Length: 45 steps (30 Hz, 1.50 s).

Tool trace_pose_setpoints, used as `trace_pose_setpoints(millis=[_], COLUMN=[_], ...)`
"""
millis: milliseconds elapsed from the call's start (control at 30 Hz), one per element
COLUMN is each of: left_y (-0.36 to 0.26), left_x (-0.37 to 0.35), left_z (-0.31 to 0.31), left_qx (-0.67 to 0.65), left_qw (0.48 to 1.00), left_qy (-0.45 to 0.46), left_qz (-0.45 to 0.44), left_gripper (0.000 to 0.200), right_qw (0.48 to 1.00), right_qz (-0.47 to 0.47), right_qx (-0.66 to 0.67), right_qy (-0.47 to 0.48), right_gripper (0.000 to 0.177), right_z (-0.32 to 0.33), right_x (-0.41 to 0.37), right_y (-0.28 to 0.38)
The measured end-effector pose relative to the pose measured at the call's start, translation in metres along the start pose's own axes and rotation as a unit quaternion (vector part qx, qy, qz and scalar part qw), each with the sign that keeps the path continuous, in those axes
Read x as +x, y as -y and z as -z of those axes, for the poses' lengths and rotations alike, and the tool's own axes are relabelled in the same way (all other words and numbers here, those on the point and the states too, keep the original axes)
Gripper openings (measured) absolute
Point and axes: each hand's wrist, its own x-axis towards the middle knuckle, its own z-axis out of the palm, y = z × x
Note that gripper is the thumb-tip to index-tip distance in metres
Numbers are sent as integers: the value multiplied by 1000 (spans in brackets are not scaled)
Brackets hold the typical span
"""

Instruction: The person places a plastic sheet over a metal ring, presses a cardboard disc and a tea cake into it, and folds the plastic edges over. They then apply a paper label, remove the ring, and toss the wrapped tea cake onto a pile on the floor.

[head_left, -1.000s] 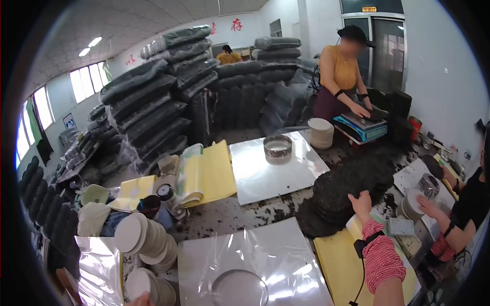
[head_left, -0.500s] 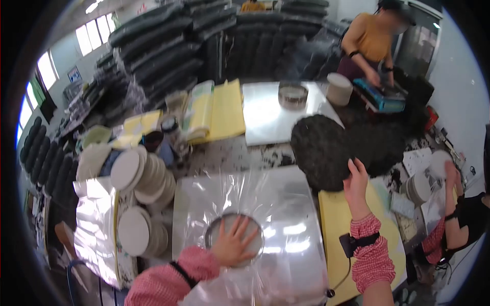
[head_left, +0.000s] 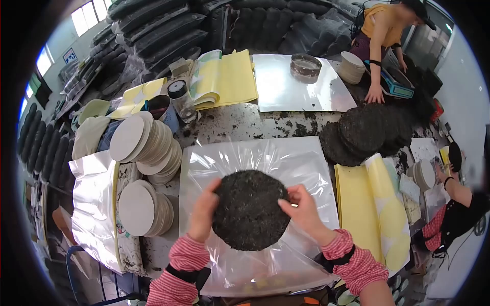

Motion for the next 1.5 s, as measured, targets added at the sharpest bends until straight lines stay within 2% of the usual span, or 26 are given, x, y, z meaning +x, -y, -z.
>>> trace_pose_setpoints(millis=[33,100,133,200,300,400,433,500,533,567,667,733,867,900,967,1000,1033,1100,1133,1200,1233,1300,1367,1400,1433,1500], left_y=[0,9,8,-2,1,-2,-16,-47,-49,-43,-34,4,36,30,7,-6,-16,-38,-34,-20,-12,-4,-18,-32,-44,-66], left_x=[-6,-10,-10,-6,3,8,8,9,13,8,20,19,23,25,24,18,11,-8,-13,-24,-27,-20,-18,-21,-28,-45], left_z=[-7,-8,-10,-17,-37,-47,-47,-43,-42,-45,-56,-58,-65,-62,-51,-47,-37,-28,-29,-32,-37,-47,-40,-34,-27,0], left_qx=[331,297,291,321,382,623,622,536,550,545,676,700,721,722,716,676,600,502,498,641,639,723,703,571,409,545], left_qw=[936,944,948,937,910,765,765,800,777,780,663,661,672,672,637,675,724,768,770,657,661,583,606,755,867,809], left_qy=[13,-17,-23,-13,-21,17,16,187,281,286,319,268,168,167,277,274,274,287,290,349,345,348,354,277,194,-29], left_qz=[-116,-143,-131,-138,-160,-161,-163,-195,-123,-114,-33,-39,5,7,-77,-112,-200,-276,-272,-190,-187,-131,-117,-168,-208,-220], left_gripper=[46,46,45,43,36,45,45,68,86,86,91,89,71,71,54,43,35,21,21,24,24,31,21,18,19,25], right_qw=[996,936,935,865,824,826,825,840,838,842,825,795,810,811,785,793,792,784,751,717,677,667,769,814,817,798], right_qz=[-26,166,171,370,298,249,251,257,271,221,203,164,149,150,196,197,207,282,306,247,196,174,294,192,191,382], right_qx=[-85,-306,-306,-303,-413,-439,-441,-427,-436,-451,-492,-561,-548,-546,-578,-560,-559,-471,-489,-546,-600,-615,-501,-466,-463,-422], right_qy=[3,-49,-52,150,250,251,250,217,185,198,189,162,147,149,104,141,131,289,322,355,378,383,266,289,285,199], right_gripper=[45,49,49,51,57,70,70,86,98,101,96,93,79,79,67,46,46,28,33,35,37,33,33,35,35,55], right_z=[-2,0,-2,-3,-32,-39,-40,-45,-51,-57,-68,-78,-82,-82,-83,-77,-65,-39,-30,-34,-38,-41,-33,-32,-38,-54], right_x=[-5,-6,3,13,13,13,15,17,17,17,17,17,16,18,16,14,19,16,12,8,8,4,3,5,10,15], right_y=[-1,8,15,31,12,11,12,11,8,10,2,-16,-16,-19,-29,-12,-1,10,15,18,21,20,1,14,21,28])
